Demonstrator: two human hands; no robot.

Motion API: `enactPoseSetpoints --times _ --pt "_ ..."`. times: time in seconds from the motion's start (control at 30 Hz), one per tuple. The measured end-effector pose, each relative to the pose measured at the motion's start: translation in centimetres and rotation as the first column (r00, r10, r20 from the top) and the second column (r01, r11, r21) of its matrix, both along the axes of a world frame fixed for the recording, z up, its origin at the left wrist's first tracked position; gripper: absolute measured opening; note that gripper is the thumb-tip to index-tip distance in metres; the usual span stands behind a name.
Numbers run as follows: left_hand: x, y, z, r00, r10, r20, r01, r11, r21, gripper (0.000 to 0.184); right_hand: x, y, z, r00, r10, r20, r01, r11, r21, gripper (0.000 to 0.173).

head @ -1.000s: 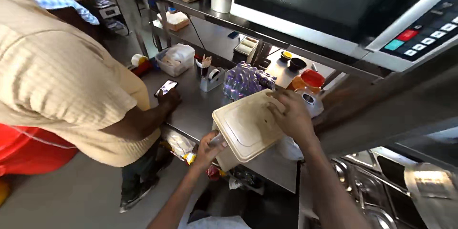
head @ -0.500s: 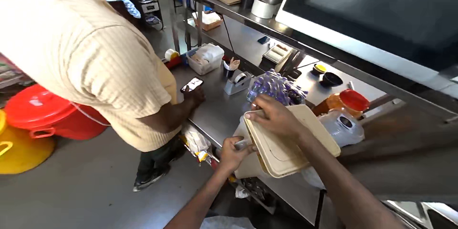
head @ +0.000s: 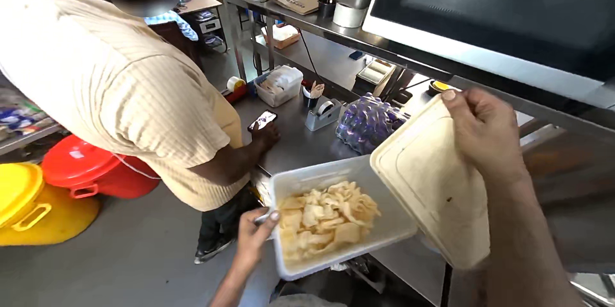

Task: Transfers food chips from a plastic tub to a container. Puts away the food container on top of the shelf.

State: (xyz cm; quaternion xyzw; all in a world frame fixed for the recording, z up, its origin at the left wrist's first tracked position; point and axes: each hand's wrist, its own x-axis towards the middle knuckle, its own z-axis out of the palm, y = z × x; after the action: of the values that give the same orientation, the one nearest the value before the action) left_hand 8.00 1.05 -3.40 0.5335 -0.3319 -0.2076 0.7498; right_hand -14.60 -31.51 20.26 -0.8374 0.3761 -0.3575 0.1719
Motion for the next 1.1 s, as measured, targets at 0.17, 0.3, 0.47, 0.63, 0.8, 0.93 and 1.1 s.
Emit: enactPoseSetpoints --times 0.17,0.3,0.47,0.63,0.8,0.93,1.1 --pt "3.6 7.8 3.1 0.991 0.059 0.124 -0.065 0.997 0.044 0.024 -2.0 -6.1 -10.5 0.955 -0.268 -0.13 0.293 0.922 0.252 0.059" --pt "3.9 10.8 5.5 0.956 -0.014 0.292 -0.046 0.979 0.2 0.028 -0.9 -8.6 -21.8 0.946 -0.277 -0.166 0.32 0.879 0.353 0.055" --pt "2.4 10.2 7.1 0.935 0.05 0.351 -0.159 0.944 0.288 0.034 0.6 -4.3 -23.3 0.944 -0.324 0.067 0.301 0.926 0.226 0.04" --pt "-1.8 7.4 8.7 0.963 0.039 0.268 -0.124 0.943 0.309 0.036 -1.3 16.2 -15.5 0.911 0.336 0.238 -0.41 0.798 0.443 0.018" --pt "-9.7 2.4 9.5 0.849 -0.216 0.482 0.059 0.946 0.319 0.044 -2.3 20.3 -19.5 0.753 0.594 -0.283 -0.211 0.626 0.751 0.111" --pt "-14.4 0.8 9.3 0.712 -0.316 0.627 0.169 0.944 0.285 0.042 -5.5 23.0 -20.2 0.876 0.46 -0.144 -0.249 0.688 0.682 0.082" --pt "-17.1 0.7 9.1 0.639 -0.443 0.629 0.286 0.896 0.341 0.041 -10.0 24.0 -22.0 0.958 0.284 -0.041 -0.197 0.754 0.626 0.064"
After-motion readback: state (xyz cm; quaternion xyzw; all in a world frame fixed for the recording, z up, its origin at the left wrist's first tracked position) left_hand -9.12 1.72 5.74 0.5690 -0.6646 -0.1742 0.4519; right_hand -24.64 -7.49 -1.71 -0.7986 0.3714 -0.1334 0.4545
